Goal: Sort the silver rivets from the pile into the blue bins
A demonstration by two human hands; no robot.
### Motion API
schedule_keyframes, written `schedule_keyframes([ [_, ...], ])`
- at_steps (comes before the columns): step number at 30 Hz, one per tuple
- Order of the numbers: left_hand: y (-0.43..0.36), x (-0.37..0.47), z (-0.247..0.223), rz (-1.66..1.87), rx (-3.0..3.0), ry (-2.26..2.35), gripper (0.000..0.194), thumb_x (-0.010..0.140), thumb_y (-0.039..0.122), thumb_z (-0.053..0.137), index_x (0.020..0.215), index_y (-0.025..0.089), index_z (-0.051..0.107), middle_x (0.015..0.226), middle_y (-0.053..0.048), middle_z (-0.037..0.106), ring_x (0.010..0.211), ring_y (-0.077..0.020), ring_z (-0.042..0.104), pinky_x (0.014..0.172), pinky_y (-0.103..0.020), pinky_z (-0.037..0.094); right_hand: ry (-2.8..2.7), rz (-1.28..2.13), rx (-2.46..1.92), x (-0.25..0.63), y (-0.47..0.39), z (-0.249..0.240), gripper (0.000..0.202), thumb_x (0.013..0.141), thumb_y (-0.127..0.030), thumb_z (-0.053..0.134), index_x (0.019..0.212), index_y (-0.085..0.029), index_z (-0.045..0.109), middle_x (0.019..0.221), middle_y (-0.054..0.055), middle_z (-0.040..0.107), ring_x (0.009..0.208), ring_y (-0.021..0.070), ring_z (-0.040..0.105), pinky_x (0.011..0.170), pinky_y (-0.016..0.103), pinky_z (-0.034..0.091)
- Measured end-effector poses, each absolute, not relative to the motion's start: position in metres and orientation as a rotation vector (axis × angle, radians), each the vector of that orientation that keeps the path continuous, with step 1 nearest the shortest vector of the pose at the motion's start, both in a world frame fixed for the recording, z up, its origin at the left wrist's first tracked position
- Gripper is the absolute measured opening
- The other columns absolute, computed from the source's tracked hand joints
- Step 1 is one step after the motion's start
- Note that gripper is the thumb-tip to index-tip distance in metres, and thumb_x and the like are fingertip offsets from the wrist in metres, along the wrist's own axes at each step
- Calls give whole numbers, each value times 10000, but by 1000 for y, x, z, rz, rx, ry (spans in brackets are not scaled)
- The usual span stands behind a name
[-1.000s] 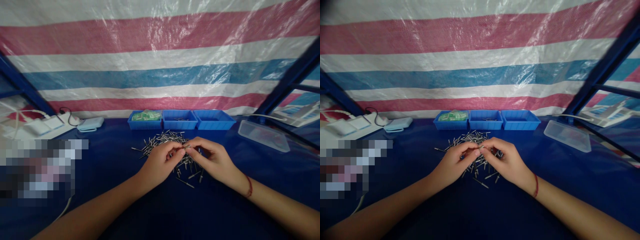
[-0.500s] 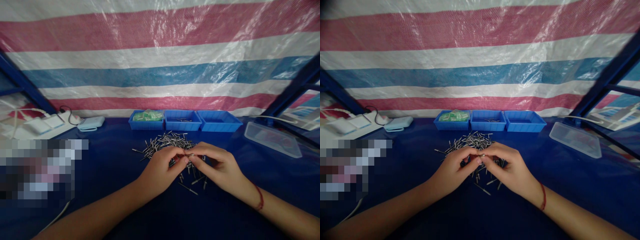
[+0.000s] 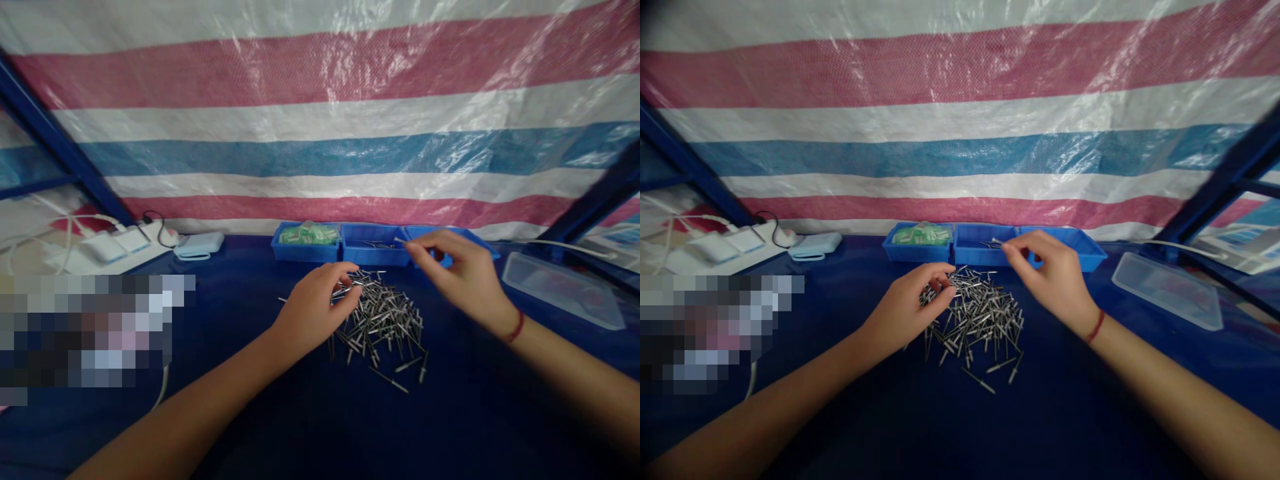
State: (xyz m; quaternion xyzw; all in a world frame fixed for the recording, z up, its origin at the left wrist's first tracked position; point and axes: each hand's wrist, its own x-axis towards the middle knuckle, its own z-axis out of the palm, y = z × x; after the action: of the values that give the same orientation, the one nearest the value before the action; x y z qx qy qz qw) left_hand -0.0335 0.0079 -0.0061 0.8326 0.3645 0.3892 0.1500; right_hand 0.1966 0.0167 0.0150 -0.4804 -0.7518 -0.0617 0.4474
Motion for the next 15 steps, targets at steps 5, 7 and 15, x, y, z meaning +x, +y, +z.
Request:
schedule_keyframes([
  [5, 26, -46, -8, 794, 2573, 1107, 145, 851, 160, 504, 934, 165, 622, 885, -41, 650, 818, -171, 588, 773, -331, 472, -2001, -277, -1380, 208, 55, 19, 277, 860, -416, 515, 798, -189, 660, 794, 91, 686, 721, 227, 625, 639, 348, 452],
  [7, 26, -48, -8, 657, 2663, 1051, 165, 836, 127, 497, 928, 158, 630, 896, -47, 647, 829, -177, 578, 779, -331, 465, -2012, -223, -1381, 206, 45, 11, 292, 871, -430, 492, 842, -190, 657, 814, 83, 683, 737, 220, 628, 644, 342, 463],
  [15, 18, -44, -9, 357, 2888, 989, 133, 869, 251, 547, 916, 188, 654, 906, -47, 627, 831, -197, 556, 738, -325, 428, -2063, 184, -1297, 197, -10, -21, 218, 867, -378, 511, 897, -210, 646, 888, 56, 688, 809, 200, 644, 703, 336, 504],
])
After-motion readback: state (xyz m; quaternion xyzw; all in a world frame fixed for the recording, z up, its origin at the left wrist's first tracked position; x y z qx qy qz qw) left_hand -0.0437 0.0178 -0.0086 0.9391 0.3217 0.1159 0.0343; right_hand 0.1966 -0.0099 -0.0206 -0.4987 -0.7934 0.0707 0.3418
